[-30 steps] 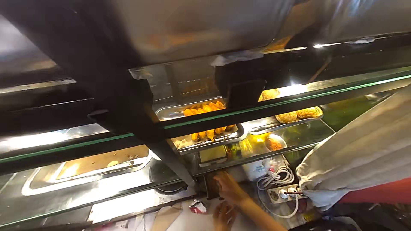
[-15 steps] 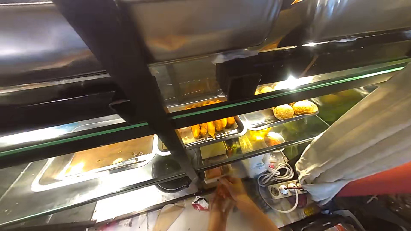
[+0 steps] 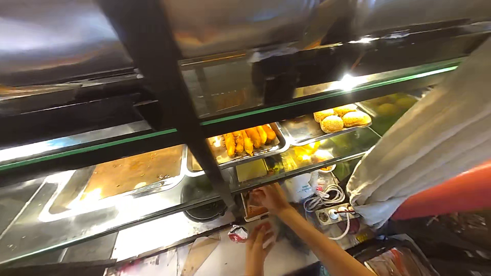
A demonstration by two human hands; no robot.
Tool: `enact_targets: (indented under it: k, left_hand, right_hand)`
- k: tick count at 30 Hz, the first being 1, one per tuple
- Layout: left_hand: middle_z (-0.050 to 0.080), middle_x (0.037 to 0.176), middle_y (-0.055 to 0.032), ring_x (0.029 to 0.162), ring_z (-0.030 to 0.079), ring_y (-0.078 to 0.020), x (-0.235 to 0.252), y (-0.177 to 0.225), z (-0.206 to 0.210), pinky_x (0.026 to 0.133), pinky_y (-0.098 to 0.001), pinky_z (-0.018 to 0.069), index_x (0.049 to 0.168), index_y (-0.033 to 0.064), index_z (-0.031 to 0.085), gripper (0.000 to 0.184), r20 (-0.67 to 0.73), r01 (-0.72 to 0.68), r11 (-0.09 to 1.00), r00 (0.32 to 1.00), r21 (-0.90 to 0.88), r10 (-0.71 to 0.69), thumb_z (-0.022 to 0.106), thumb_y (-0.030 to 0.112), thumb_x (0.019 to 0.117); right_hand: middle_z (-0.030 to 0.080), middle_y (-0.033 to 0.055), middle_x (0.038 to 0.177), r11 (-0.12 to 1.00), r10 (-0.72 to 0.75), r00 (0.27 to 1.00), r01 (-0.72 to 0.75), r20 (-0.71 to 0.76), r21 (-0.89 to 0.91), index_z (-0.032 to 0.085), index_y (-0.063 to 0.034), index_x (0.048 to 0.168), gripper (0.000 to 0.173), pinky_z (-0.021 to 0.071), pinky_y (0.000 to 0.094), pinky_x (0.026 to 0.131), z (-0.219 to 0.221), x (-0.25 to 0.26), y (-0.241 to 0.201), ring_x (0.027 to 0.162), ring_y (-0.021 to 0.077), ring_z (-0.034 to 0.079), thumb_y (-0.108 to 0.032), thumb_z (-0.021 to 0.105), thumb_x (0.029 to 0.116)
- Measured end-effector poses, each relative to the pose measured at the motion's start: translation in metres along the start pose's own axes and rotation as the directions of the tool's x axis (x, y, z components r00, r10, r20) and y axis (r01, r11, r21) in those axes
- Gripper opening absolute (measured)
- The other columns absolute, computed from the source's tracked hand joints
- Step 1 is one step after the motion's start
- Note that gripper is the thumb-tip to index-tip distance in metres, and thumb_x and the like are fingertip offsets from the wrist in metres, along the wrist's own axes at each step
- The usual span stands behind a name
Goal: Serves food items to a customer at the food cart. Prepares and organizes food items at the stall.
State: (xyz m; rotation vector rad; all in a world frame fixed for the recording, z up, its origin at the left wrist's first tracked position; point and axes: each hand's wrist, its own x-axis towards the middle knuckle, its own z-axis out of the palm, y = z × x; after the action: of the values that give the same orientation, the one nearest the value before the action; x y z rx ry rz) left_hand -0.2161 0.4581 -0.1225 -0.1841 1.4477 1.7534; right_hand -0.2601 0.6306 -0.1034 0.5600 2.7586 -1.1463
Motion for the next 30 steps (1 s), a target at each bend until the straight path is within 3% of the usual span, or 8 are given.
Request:
enact_targets:
  k: [6, 9, 13, 15, 19, 22, 25, 30]
  left_hand:
    - [0.062, 0.127, -0.0226, 0.111, 0.064, -0.0263, 0.009, 0.015, 0.005, 0.09, -0.0423, 0.0551, 0.138, -0.0085, 0.047, 0.038, -0.116, -0.123, 0.99, 0.985, 0.071, 0.131, 0.042, 0.015, 0.1083]
    - [0.066, 0.117, -0.0145, 0.098, 0.066, -0.0147, 0.031, 0.035, 0.007, 0.086, -0.0311, 0.0559, 0.132, -0.008, 0.051, 0.033, -0.093, -0.216, 0.961, 0.968, 0.172, 0.234, 0.041, 0.012, 0.1082]
    - [0.055, 0.139, -0.008, 0.12, 0.056, -0.0092, 0.073, 0.042, 0.01, 0.101, -0.0296, 0.0469, 0.139, -0.0017, 0.046, 0.036, 0.041, -0.335, 0.925, 0.942, 0.179, 0.333, 0.037, 0.015, 0.1087]
    - [0.052, 0.143, -0.0081, 0.126, 0.051, -0.0108, 0.085, 0.038, 0.018, 0.104, -0.0327, 0.0443, 0.138, -0.0003, 0.049, 0.036, 0.086, -0.366, 0.9, 0.931, 0.238, 0.355, 0.041, 0.014, 0.106]
    - [0.052, 0.139, -0.0071, 0.122, 0.053, -0.007, 0.078, 0.006, 0.038, 0.101, -0.0296, 0.0471, 0.141, -0.0036, 0.043, 0.038, 0.228, -0.376, 0.862, 0.922, 0.341, 0.312, 0.042, 0.012, 0.1061]
    - [0.061, 0.125, -0.0115, 0.109, 0.063, -0.0117, 0.054, -0.047, 0.058, 0.094, -0.0312, 0.0548, 0.134, -0.0085, 0.046, 0.034, 0.368, -0.314, 0.873, 0.914, 0.373, 0.171, 0.044, 0.009, 0.1053]
    - [0.069, 0.114, -0.0171, 0.099, 0.071, -0.021, 0.012, -0.113, 0.086, 0.089, -0.0376, 0.0595, 0.128, -0.0103, 0.053, 0.031, 0.494, -0.139, 0.876, 0.86, 0.463, -0.124, 0.045, 0.01, 0.1053]
    - [0.07, 0.112, -0.021, 0.095, 0.072, -0.026, -0.025, -0.207, 0.106, 0.083, -0.0416, 0.0596, 0.127, -0.0062, 0.06, 0.03, 0.475, -0.039, 0.579, 0.618, 0.814, -0.626, 0.054, 0.014, 0.1052]
  right_hand:
    - [0.066, 0.0261, 0.128, 0.966, 0.01, 0.861, 0.123, -0.508, 0.228, 0.069, 0.0044, 0.124, 0.037, 0.0461, 0.0489, 0.111, 0.005, -0.033, -0.008, 0.125, 0.0386, 0.061, -0.012, 0.071, 0.09]
    - [0.068, 0.0194, 0.116, 0.821, 0.188, 0.776, 0.212, -0.602, 0.529, 0.073, 0.0015, 0.114, 0.025, 0.056, 0.0387, 0.096, -0.002, -0.08, 0.003, 0.109, 0.0264, 0.066, -0.01, 0.067, 0.0918]
    - [0.066, 0.0133, 0.104, 0.677, 0.237, 0.876, 0.162, -0.421, 0.717, 0.072, 0.0008, 0.102, 0.023, 0.0543, 0.0364, 0.089, 0.024, -0.189, 0.044, 0.097, 0.0194, 0.064, -0.006, 0.05, 0.099]
    - [0.069, 0.0069, 0.089, 0.559, 0.311, 0.924, 0.013, -0.224, 0.829, 0.07, 0.0006, 0.093, 0.025, 0.055, 0.0304, 0.072, 0.052, -0.247, 0.059, 0.076, 0.0104, 0.064, -0.006, 0.048, 0.1005]
    - [0.071, 0.0118, 0.089, 0.455, 0.525, 0.848, -0.35, 0.071, 0.819, 0.073, 0.0015, 0.105, 0.025, 0.0538, 0.0399, 0.072, 0.111, -0.349, 0.099, 0.075, 0.0176, 0.064, -0.012, 0.052, 0.1014]
    - [0.071, 0.0245, 0.111, 0.376, 0.823, 0.546, -0.731, 0.157, 0.569, 0.07, 0.0008, 0.119, 0.029, 0.0523, 0.0598, 0.096, 0.122, -0.398, 0.13, 0.106, 0.0393, 0.068, -0.018, 0.06, 0.0989]
    - [0.064, 0.0292, 0.127, 0.152, 0.934, 0.282, -0.87, 0.218, 0.469, 0.065, 0.0029, 0.127, 0.04, 0.0467, 0.0633, 0.103, 0.123, -0.422, 0.164, 0.122, 0.0449, 0.061, -0.025, 0.06, 0.0993]
    - [0.066, 0.0255, 0.128, 0.138, 0.966, 0.244, -0.772, 0.089, 0.62, 0.063, -0.0046, 0.136, 0.072, 0.0481, 0.0616, 0.103, 0.141, -0.402, 0.179, 0.121, 0.0427, 0.062, -0.054, 0.077, 0.0862]
